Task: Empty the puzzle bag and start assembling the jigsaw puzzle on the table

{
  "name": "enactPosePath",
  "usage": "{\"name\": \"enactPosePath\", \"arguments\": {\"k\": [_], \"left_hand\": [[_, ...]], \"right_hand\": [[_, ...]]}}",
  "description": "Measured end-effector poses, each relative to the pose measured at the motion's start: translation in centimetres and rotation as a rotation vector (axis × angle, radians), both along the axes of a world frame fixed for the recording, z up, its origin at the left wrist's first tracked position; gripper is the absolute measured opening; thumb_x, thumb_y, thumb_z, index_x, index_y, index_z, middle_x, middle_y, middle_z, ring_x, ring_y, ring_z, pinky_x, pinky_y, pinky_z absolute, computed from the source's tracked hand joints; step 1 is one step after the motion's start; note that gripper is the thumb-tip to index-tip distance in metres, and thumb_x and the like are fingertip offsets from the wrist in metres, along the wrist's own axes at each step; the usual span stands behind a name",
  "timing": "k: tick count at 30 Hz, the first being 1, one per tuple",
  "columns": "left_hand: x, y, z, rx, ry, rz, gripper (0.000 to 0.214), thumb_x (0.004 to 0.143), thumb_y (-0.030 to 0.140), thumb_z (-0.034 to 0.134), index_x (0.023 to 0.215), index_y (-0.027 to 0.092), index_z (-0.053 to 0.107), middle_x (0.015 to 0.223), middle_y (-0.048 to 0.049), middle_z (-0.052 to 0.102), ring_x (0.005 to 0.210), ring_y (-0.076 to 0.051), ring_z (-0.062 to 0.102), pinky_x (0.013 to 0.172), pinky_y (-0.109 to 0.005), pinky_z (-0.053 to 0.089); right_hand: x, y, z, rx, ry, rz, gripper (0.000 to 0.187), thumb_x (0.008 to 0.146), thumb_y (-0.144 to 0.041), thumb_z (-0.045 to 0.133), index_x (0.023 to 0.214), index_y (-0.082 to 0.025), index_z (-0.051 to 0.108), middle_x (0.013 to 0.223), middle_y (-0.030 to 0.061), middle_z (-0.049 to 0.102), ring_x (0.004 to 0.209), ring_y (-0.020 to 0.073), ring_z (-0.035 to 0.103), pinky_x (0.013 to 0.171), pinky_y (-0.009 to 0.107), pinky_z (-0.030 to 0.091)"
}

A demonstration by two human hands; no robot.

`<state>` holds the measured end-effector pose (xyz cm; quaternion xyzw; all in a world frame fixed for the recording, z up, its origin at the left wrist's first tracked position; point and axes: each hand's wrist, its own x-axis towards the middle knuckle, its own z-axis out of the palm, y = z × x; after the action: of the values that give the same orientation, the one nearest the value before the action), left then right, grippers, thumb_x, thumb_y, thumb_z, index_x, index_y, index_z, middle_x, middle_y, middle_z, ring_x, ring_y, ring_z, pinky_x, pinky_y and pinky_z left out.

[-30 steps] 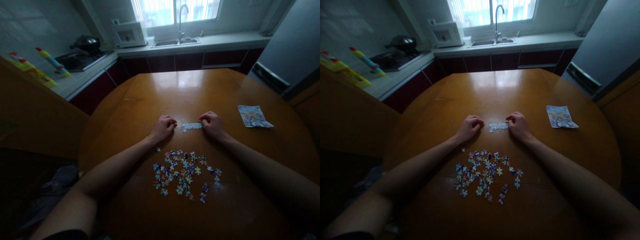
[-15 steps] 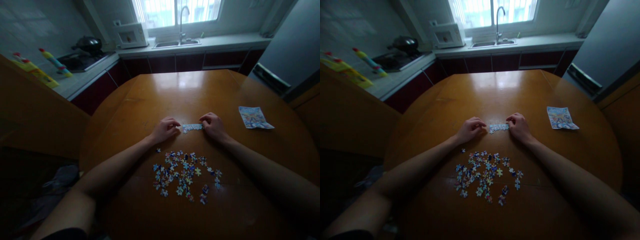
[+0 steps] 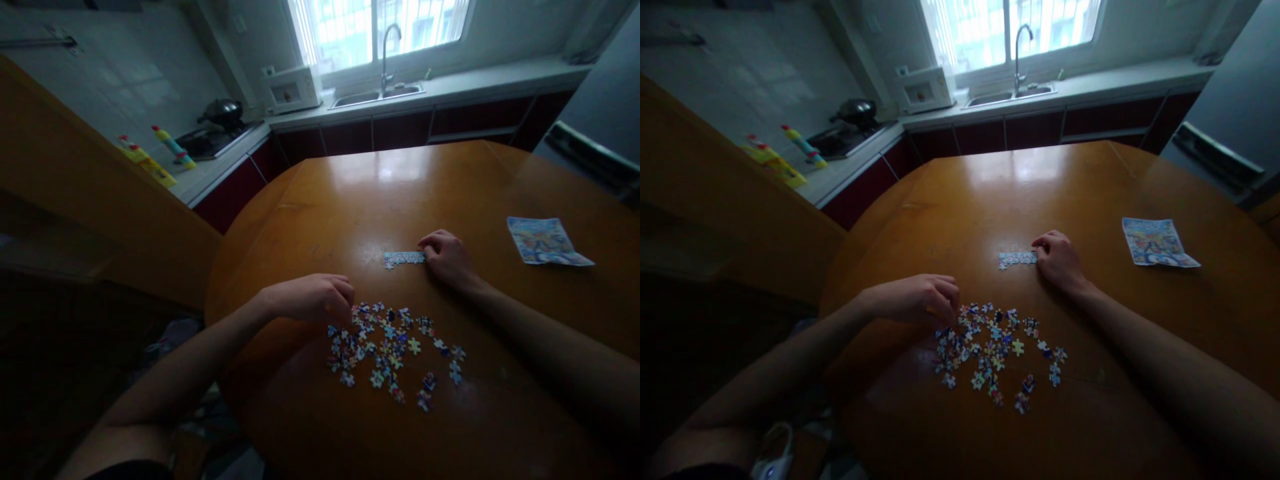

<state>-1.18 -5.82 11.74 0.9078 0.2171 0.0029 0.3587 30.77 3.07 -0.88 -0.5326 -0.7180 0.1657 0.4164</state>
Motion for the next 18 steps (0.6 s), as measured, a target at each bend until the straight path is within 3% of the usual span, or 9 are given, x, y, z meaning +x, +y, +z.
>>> {"name": "enactPosePath", "arguments": {"k": [7,18], "left_hand": [[-2.0,-2.6,-1.8,0.056,0.001,0.048,0.016,0.089,0.020,0.070,0.094,0.034,0.078,0.093,-0.0035,0.068,0.090,-0.019,0.058,0.081,-0.031,0.049],[-1.9,-2.8,-3.7,0.099,-0.018,0.022,0.012,0.092,0.024,0.070,0.093,0.033,0.077,0.094,-0.0033,0.068,0.091,-0.019,0.058,0.083,-0.031,0.048]], "right_hand": [[-0.1,0.0,0.0,0.003,0.005,-0.021,0.018,0.080,-0.020,0.055,0.078,-0.020,0.073,0.089,0.0086,0.069,0.084,0.0242,0.064,0.081,0.040,0.050],[-0.1,0.2,0.0,-0.008,0.006,-0.023,0.019,0.080,-0.017,0.054,0.077,-0.020,0.073,0.088,0.0088,0.070,0.086,0.0247,0.065,0.085,0.041,0.050]]}}
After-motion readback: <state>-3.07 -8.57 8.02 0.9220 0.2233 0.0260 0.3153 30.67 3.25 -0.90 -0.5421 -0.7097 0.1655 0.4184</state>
